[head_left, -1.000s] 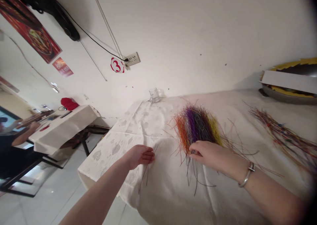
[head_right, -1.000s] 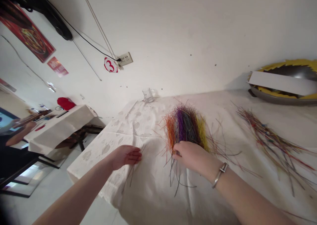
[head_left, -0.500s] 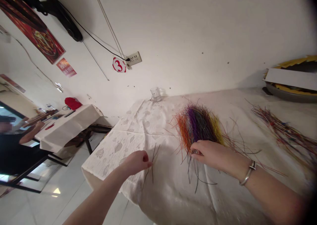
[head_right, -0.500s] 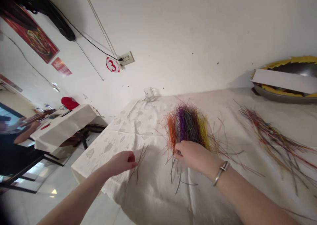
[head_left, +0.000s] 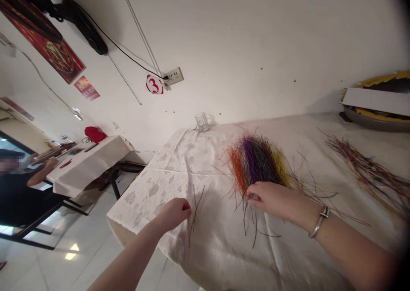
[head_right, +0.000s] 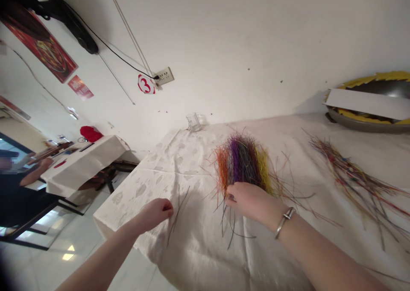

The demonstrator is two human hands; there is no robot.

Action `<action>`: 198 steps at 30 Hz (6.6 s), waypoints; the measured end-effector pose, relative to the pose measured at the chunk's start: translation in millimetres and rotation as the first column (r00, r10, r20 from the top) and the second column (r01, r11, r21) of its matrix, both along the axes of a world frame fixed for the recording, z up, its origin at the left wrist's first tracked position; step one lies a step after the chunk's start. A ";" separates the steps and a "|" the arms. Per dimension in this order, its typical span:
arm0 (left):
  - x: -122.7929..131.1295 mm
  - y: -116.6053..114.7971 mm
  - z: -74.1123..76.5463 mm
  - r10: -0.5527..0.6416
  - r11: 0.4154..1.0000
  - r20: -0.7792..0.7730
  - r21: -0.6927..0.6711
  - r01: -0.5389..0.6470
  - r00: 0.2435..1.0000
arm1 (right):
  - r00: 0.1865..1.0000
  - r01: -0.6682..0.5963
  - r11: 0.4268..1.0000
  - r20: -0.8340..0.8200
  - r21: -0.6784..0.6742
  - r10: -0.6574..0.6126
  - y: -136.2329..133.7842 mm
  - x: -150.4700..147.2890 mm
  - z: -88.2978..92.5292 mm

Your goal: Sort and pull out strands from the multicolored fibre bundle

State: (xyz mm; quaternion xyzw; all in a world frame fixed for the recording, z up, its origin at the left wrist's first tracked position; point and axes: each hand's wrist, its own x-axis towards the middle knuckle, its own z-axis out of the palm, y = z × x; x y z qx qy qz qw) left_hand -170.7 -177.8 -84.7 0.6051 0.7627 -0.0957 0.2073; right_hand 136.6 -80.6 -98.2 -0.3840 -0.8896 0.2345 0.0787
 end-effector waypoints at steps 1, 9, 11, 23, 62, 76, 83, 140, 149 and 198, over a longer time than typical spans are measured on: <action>2.5 -2.9 1.2 -0.005 1.000 -0.003 0.010 0.005 1.000 | 1.000 -0.002 1.000 -0.002 0.000 0.002 0.1 0.0 -0.6; 25.0 -23.7 -12.2 0.044 0.994 0.033 0.094 -0.047 0.998 | 1.000 -0.008 1.000 0.010 0.007 0.008 1.4 -1.4 -5.3; 23.8 -23.9 -14.3 0.058 0.992 0.062 0.106 -0.064 0.996 | 1.000 -0.011 1.000 0.014 0.012 0.011 0.8 -1.6 -5.1; 6.1 -13.7 24.7 0.104 0.935 0.431 0.264 -0.236 0.896 | 1.000 0.005 1.000 -0.009 0.001 -0.005 -4.9 -1.4 4.4; 130.1 16.5 9.1 -0.019 0.980 0.921 0.095 -0.177 0.389 | 0.431 0.193 0.884 -0.773 -0.425 -0.465 -10.8 29.8 70.3; 48.2 -12.6 -22.5 0.003 0.944 0.102 0.329 -0.036 0.995 | 0.422 0.273 0.871 -0.763 -0.408 -0.489 -11.5 34.9 73.2; 47.5 -6.8 -15.1 0.025 0.927 0.296 0.351 -0.133 0.955 | 0.434 0.247 0.869 -0.753 -0.429 -0.495 -10.8 34.6 70.5; 50.8 5.4 -25.7 0.050 0.917 0.057 0.392 -0.069 0.997 | 0.168 -0.047 0.728 -0.724 -0.684 -0.669 -20.5 19.4 66.7; 56.7 4.2 2.4 0.055 0.902 0.349 0.385 -0.197 0.936 | 0.187 -0.311 0.633 -0.698 -0.709 -0.691 -16.4 15.7 61.4; 169.4 8.8 25.1 -0.140 0.967 0.965 0.085 -0.241 -0.220 | 0.496 -0.467 0.635 -0.777 -0.615 -0.388 -38.2 21.6 75.5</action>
